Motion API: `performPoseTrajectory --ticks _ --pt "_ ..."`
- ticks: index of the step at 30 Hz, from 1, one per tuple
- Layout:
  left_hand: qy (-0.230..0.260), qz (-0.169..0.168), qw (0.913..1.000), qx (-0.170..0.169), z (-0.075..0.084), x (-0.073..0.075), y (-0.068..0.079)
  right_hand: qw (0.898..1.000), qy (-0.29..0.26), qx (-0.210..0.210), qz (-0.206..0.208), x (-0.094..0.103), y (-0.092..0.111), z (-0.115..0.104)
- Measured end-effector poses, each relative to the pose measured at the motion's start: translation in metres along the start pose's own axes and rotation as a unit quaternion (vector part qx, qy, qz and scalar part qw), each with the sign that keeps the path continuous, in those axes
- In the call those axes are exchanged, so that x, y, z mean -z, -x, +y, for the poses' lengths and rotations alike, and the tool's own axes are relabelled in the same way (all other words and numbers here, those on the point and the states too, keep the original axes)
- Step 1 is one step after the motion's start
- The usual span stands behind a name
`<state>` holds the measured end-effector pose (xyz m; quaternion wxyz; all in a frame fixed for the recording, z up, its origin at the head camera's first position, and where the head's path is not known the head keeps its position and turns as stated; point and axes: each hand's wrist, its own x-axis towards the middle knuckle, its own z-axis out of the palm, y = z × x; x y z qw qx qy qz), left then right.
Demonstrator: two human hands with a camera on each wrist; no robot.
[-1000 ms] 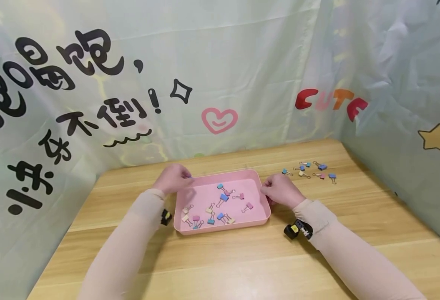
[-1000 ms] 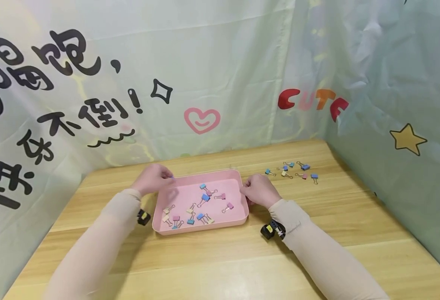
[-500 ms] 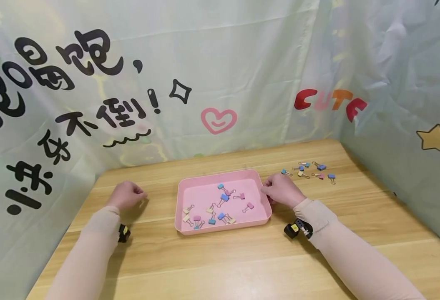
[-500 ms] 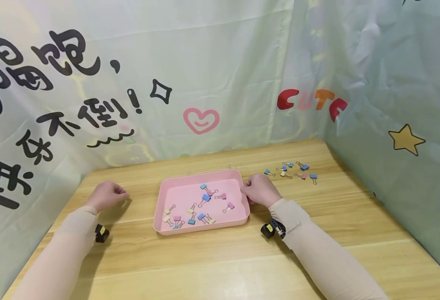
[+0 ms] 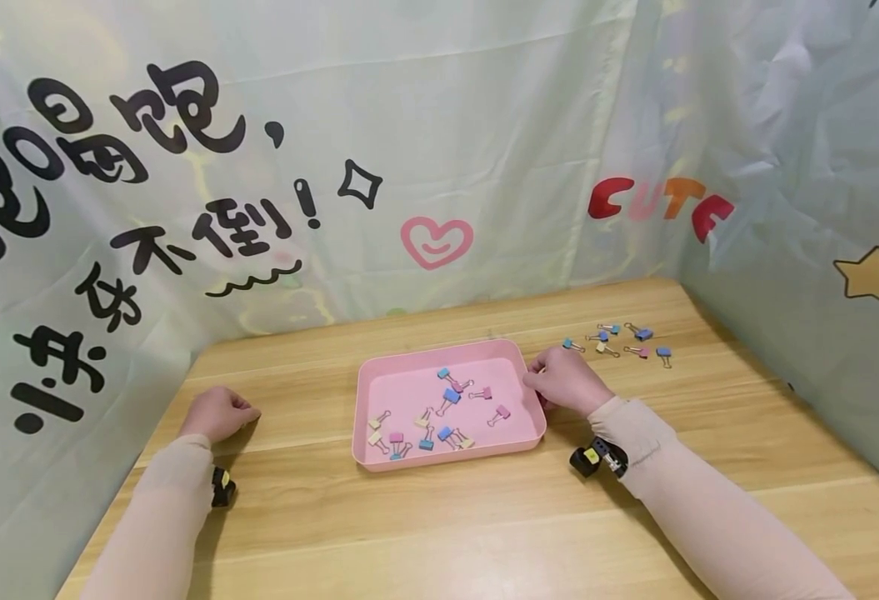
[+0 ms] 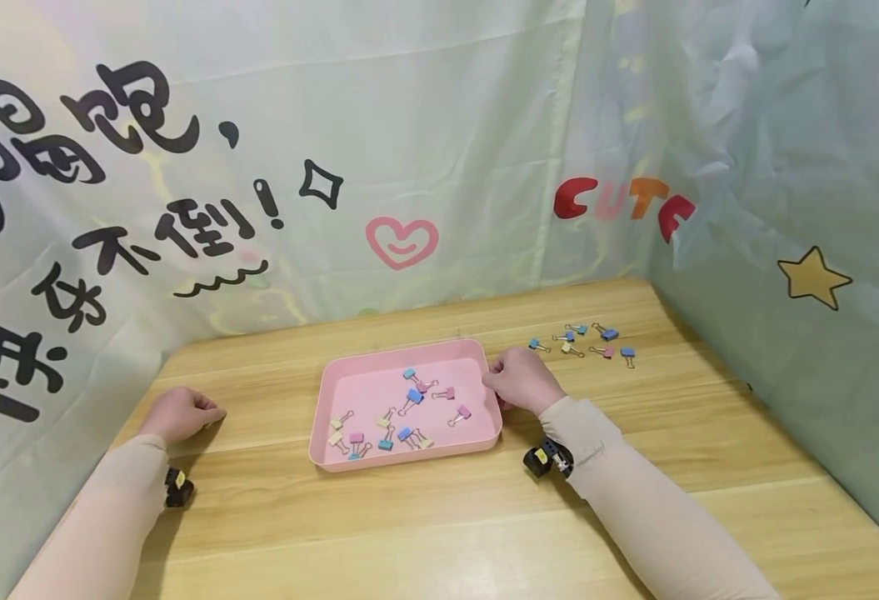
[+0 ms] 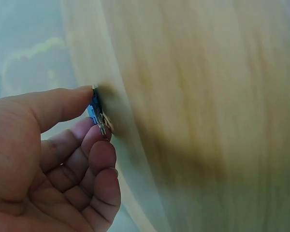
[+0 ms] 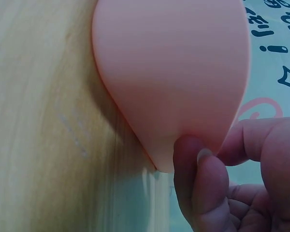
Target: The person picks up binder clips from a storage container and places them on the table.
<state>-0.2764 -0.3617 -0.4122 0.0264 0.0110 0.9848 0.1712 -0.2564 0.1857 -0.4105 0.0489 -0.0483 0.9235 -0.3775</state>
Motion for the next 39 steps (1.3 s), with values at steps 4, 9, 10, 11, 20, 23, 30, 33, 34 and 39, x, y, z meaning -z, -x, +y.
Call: performPoseTrajectory --ticks 4,9,10,11,20,23,30,33,34,39 --pt "0.004 -0.001 1.0000 0.008 0.001 0.000 0.001 1.000 0.000 0.001 0.000 0.000 0.001 -0.001" --pt "0.010 0.007 0.9999 0.012 0.003 0.001 -0.001 1.000 0.006 0.005 0.002 0.000 0.002 -0.002" --pt "0.011 0.009 0.9998 0.013 0.005 0.002 -0.001 1.000 0.006 0.006 0.001 0.000 0.002 -0.001" --pt "0.012 0.012 0.9998 0.012 0.007 0.003 -0.001 1.000 0.007 0.006 0.002 0.000 0.002 -0.001" --pt "0.036 0.017 0.9990 -0.020 0.047 0.010 -0.008 1.000 0.009 -0.001 0.000 0.001 0.002 -0.001" --pt "0.043 0.020 0.9982 -0.038 0.064 0.010 -0.014 1.000 0.008 0.001 0.000 0.001 0.001 -0.001" --pt "0.041 0.033 0.9944 -0.092 0.108 0.005 -0.031 1.000 0.003 0.002 -0.003 0.000 0.002 0.000" --pt "0.043 0.032 0.9927 -0.109 0.129 0.002 -0.036 1.000 0.002 0.002 -0.004 0.001 0.002 -0.001" --pt "0.045 0.032 0.9920 -0.113 0.137 0.001 -0.037 1.000 0.001 0.003 -0.004 0.001 0.002 -0.001" --pt "0.052 0.026 0.9889 -0.137 0.173 -0.005 -0.043 1.000 0.003 0.001 -0.004 0.001 0.002 -0.002"
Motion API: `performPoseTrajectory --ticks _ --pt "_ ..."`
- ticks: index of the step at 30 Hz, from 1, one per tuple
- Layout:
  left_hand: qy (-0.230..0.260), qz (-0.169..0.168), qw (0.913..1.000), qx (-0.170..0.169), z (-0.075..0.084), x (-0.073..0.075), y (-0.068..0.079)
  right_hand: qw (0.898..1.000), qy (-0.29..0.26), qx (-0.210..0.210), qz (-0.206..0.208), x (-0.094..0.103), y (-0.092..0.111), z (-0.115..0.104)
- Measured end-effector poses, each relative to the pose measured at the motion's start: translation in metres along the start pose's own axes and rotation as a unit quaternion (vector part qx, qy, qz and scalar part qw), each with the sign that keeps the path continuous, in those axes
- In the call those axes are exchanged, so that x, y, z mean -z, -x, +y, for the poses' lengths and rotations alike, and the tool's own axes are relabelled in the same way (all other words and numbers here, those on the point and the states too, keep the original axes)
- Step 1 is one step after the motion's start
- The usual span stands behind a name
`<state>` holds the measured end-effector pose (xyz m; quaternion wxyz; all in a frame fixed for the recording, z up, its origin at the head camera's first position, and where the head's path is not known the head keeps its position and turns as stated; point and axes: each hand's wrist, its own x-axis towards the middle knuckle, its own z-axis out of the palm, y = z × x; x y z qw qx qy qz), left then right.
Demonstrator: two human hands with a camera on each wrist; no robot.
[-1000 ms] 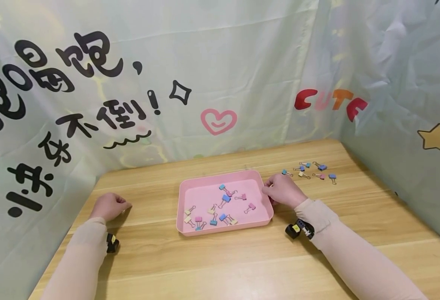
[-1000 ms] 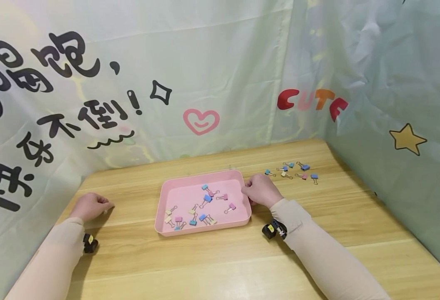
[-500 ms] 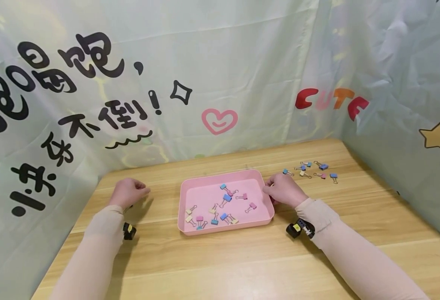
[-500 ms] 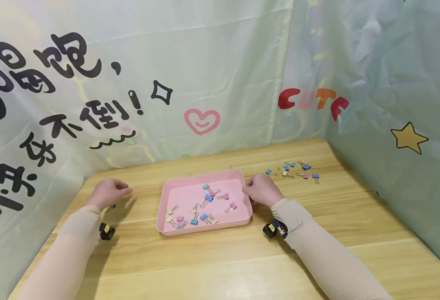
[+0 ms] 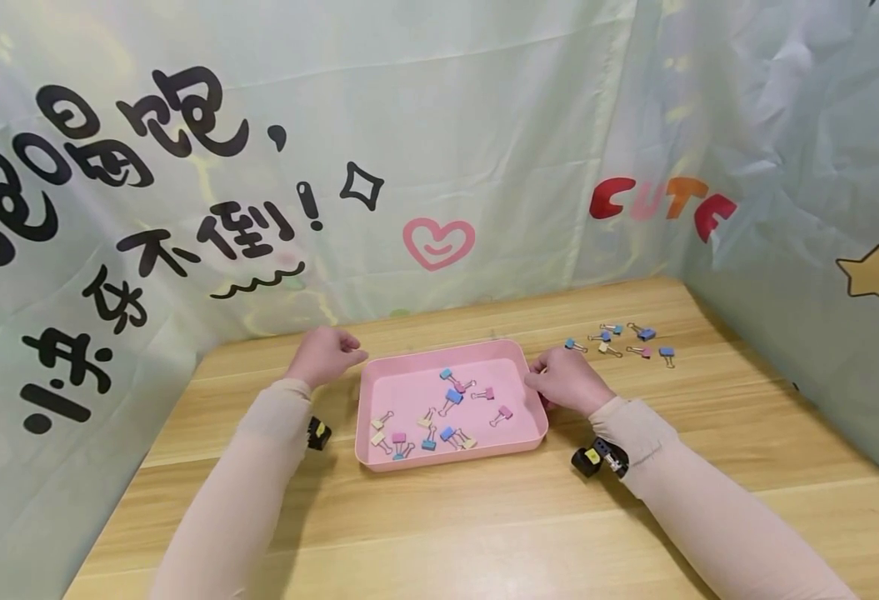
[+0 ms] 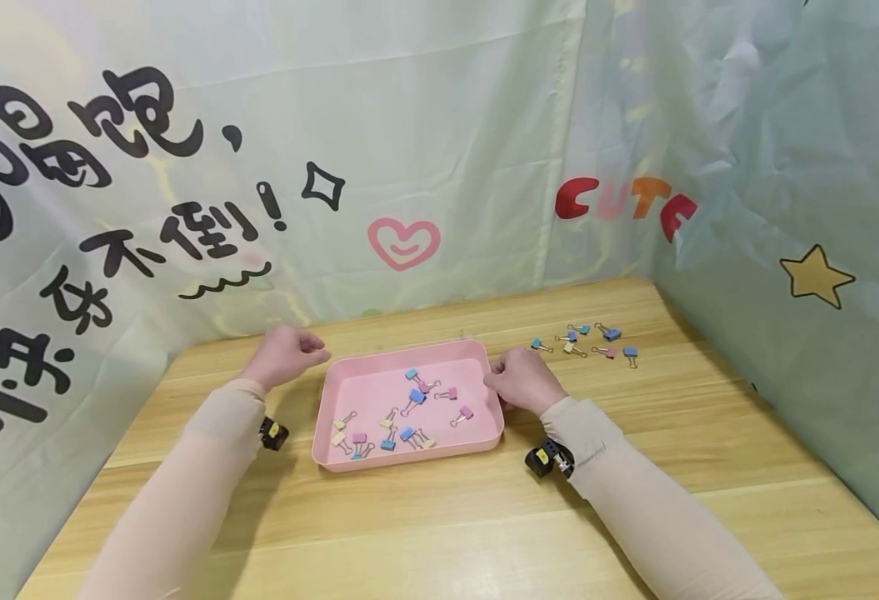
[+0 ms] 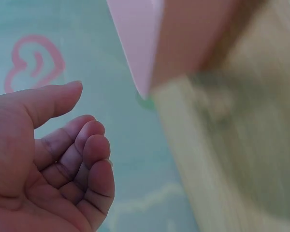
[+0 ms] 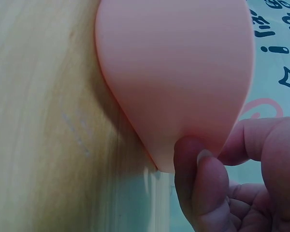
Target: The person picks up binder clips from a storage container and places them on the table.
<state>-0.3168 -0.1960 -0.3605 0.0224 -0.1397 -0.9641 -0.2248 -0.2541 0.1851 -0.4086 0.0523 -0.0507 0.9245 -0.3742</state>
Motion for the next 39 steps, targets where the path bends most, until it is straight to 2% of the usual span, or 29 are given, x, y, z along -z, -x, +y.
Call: performPoseTrajectory --ticks 10,19,31,39 --pt "0.039 -0.043 0.9983 -0.004 0.051 -0.031 -0.019 1.000 0.001 0.000 0.002 0.000 0.000 0.000" --pt "0.045 -0.058 0.9961 -0.049 0.090 -0.050 -0.027 1.000 -0.008 -0.009 0.001 0.000 -0.001 0.002" --pt "0.041 -0.112 0.9890 -0.087 0.122 -0.081 -0.031 1.000 0.004 -0.005 0.007 -0.002 -0.001 0.002" --pt "0.035 -0.156 0.9814 -0.107 0.135 -0.100 -0.033 1.000 0.000 -0.005 0.006 -0.002 0.000 0.001"
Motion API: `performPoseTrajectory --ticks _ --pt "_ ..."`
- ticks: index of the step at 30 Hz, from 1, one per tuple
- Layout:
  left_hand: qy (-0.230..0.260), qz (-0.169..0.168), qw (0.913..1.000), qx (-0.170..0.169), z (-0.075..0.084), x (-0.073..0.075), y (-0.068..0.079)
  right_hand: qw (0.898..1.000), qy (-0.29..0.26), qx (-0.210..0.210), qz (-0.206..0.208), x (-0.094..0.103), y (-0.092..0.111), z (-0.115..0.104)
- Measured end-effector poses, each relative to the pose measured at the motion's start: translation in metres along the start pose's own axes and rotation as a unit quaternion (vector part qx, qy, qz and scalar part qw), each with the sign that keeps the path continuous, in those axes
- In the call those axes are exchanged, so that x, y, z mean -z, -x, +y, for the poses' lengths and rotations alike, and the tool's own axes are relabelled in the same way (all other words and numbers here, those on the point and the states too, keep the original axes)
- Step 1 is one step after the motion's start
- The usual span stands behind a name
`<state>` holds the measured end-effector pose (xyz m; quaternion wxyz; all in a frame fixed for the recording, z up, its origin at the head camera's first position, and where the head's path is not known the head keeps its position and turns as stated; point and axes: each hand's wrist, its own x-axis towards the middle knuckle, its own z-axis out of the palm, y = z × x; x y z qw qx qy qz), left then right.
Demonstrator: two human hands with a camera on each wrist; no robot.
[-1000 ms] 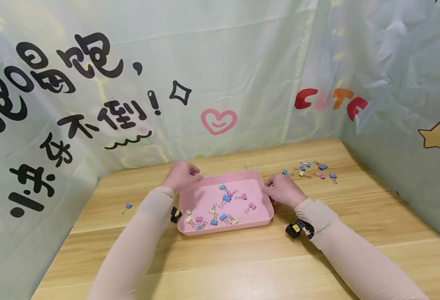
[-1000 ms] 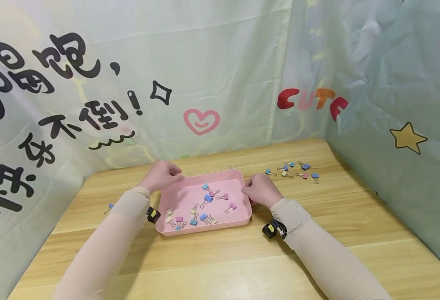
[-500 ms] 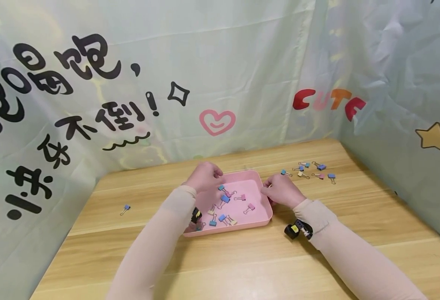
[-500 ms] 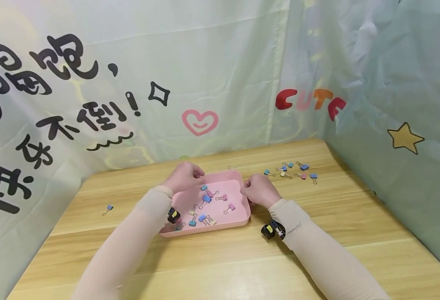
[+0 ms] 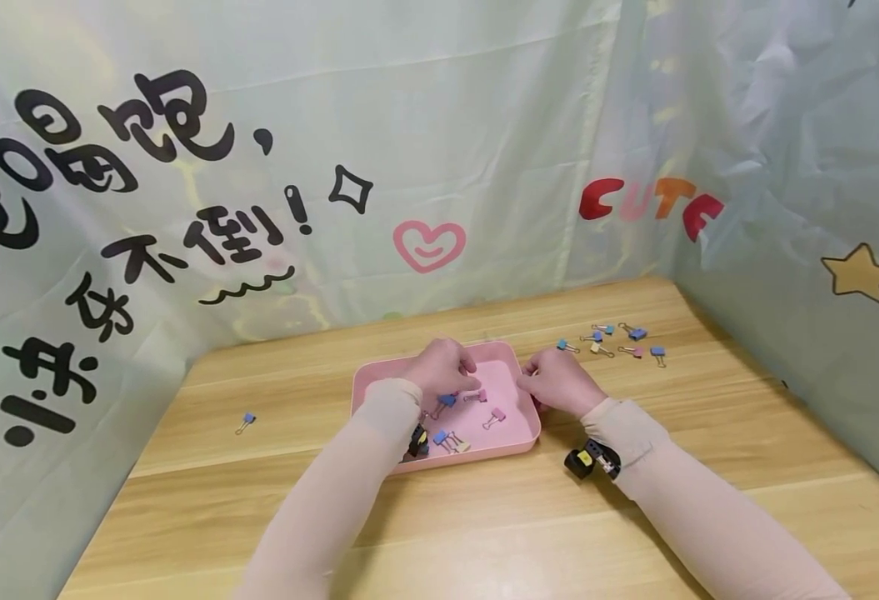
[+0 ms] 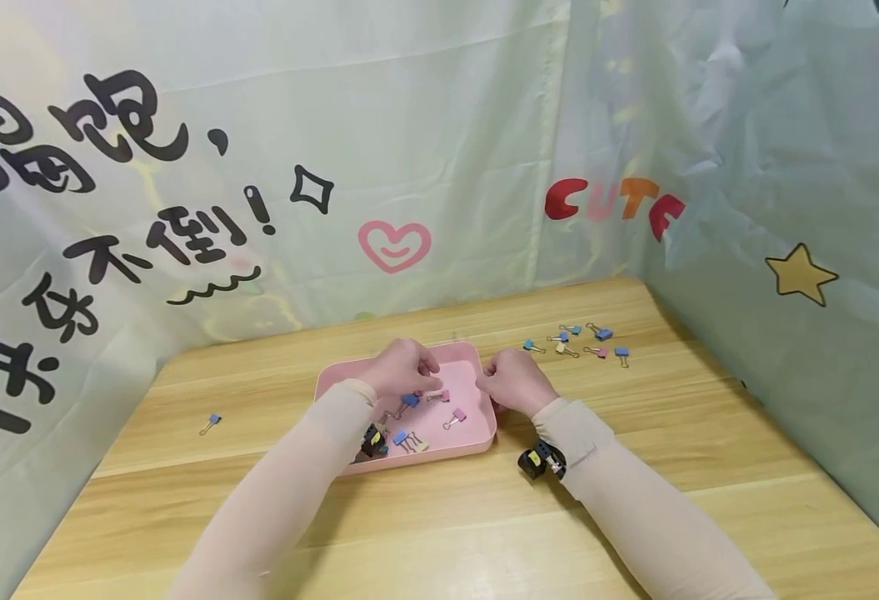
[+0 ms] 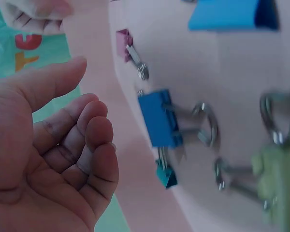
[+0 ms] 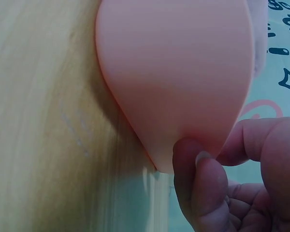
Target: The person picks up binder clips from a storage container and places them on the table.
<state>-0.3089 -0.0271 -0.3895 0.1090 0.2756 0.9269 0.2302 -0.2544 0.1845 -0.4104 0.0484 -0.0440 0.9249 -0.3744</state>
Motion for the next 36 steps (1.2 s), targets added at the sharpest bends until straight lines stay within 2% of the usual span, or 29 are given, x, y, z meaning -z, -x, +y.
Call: performPoseTrajectory --ticks 10,20,27,31,36 --pt "-0.043 -0.032 0.9984 -0.015 0.000 -0.016 -0.006 1.000 0.005 0.007 0.003 -0.001 -0.001 0.000" --pt "-0.059 -0.034 0.9973 -0.027 -0.002 -0.021 -0.007 1.000 0.015 0.014 0.008 -0.001 -0.001 0.001" --pt "-0.070 -0.037 0.9966 -0.022 -0.001 -0.022 -0.008 1.000 0.018 0.008 0.007 -0.002 -0.001 0.000" --pt "-0.053 -0.033 0.9978 -0.022 -0.002 -0.021 -0.008 1.000 0.015 0.008 0.007 -0.002 -0.001 -0.001" --pt "-0.010 -0.022 0.9995 -0.019 -0.007 -0.015 -0.008 1.000 0.017 0.008 0.008 -0.002 -0.002 0.001"
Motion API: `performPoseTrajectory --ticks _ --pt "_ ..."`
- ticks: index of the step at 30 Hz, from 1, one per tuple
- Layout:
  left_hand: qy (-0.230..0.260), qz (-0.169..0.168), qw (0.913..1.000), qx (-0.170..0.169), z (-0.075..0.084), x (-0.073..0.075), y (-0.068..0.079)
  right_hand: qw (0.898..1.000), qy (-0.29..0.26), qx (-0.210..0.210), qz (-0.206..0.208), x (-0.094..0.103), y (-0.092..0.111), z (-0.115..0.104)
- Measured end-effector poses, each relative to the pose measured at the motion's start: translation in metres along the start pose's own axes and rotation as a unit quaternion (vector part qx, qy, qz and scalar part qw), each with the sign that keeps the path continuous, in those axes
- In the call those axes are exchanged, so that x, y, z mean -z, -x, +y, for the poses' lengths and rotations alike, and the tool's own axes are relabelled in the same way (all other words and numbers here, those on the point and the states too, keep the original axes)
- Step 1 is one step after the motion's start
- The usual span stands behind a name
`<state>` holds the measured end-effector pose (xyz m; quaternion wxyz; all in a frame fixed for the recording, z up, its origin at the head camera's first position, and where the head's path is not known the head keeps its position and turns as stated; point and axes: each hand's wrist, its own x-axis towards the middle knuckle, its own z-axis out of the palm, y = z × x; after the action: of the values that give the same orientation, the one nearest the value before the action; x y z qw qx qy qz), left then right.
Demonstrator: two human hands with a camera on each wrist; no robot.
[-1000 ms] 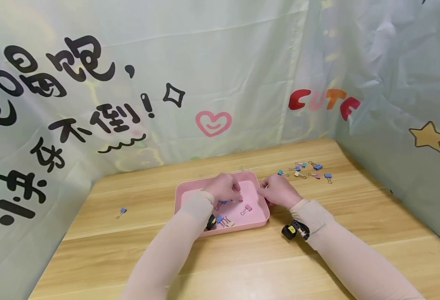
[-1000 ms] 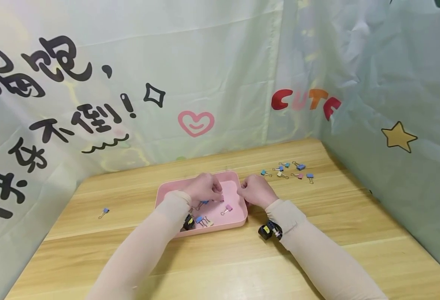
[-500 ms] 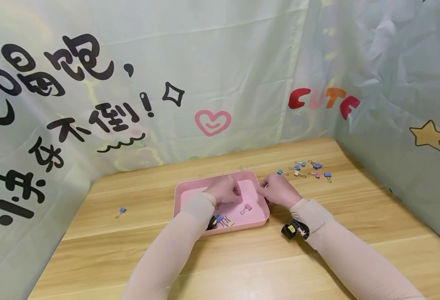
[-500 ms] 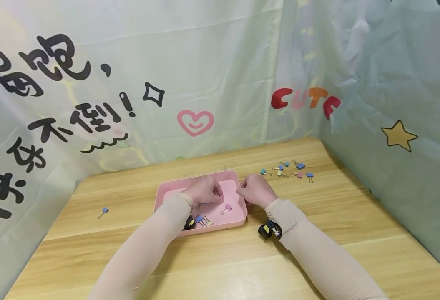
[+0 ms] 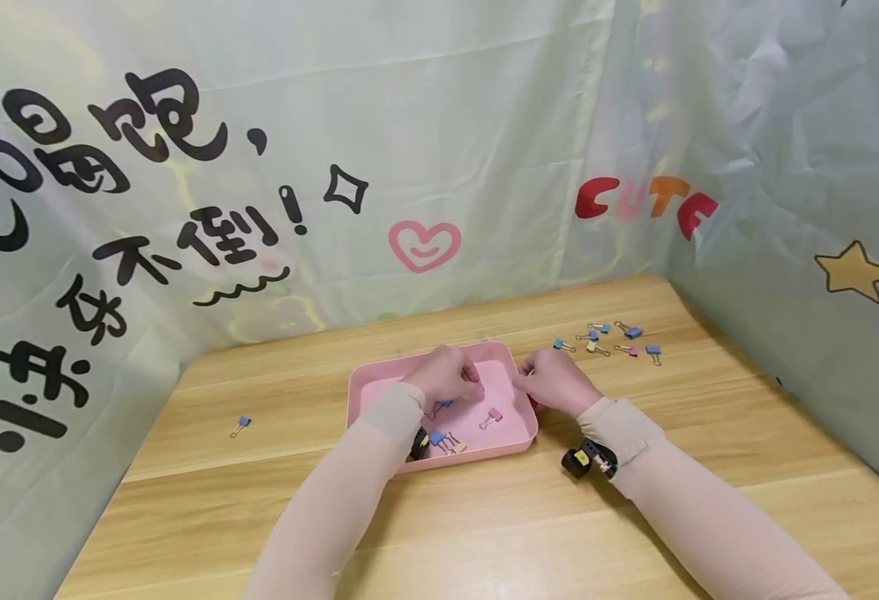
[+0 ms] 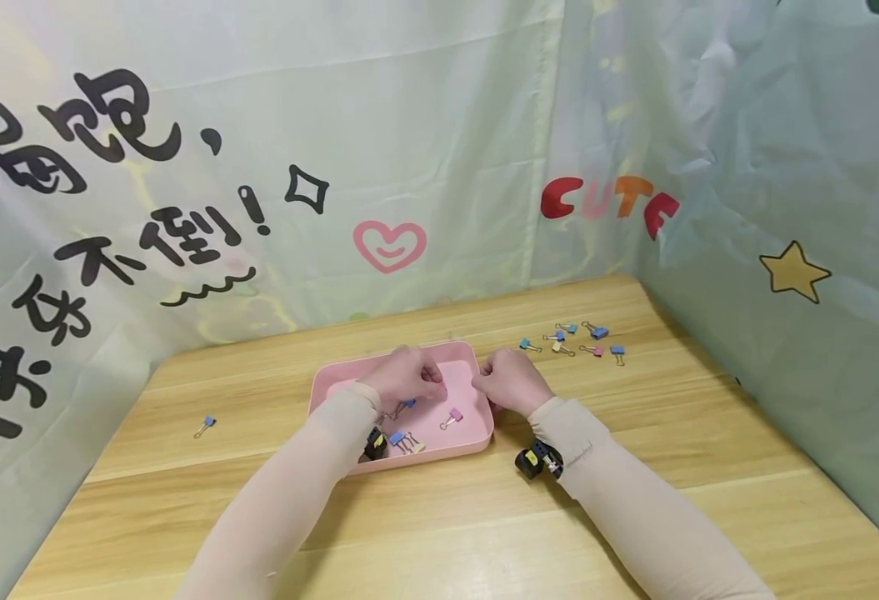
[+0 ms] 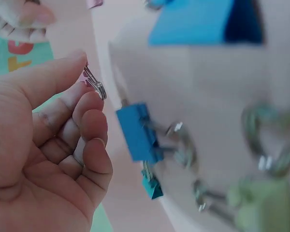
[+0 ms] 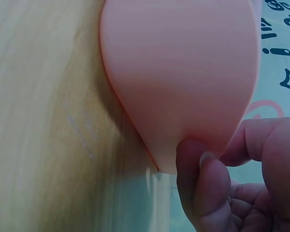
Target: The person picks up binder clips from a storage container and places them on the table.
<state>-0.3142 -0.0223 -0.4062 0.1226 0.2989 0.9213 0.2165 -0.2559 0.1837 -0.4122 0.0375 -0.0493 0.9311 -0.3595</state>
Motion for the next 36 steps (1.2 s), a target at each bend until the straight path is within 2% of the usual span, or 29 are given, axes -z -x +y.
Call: performPoseTrajectory --ticks 7,14,24,36 --pt "0.032 0.021 0.9993 0.005 -0.005 0.018 0.012 1.000 -0.001 -0.006 0.000 0.000 0.001 0.000" --pt "0.020 0.058 0.9980 0.011 -0.020 0.038 0.027 1.000 -0.006 -0.005 -0.003 0.000 0.001 0.000" --pt "0.035 0.119 0.9894 0.075 -0.066 0.066 0.057 1.000 -0.007 -0.007 -0.001 0.000 0.001 0.000" --pt "0.023 0.167 0.9762 0.136 -0.133 0.089 0.118 1.000 0.000 -0.005 -0.004 0.000 0.001 0.001"
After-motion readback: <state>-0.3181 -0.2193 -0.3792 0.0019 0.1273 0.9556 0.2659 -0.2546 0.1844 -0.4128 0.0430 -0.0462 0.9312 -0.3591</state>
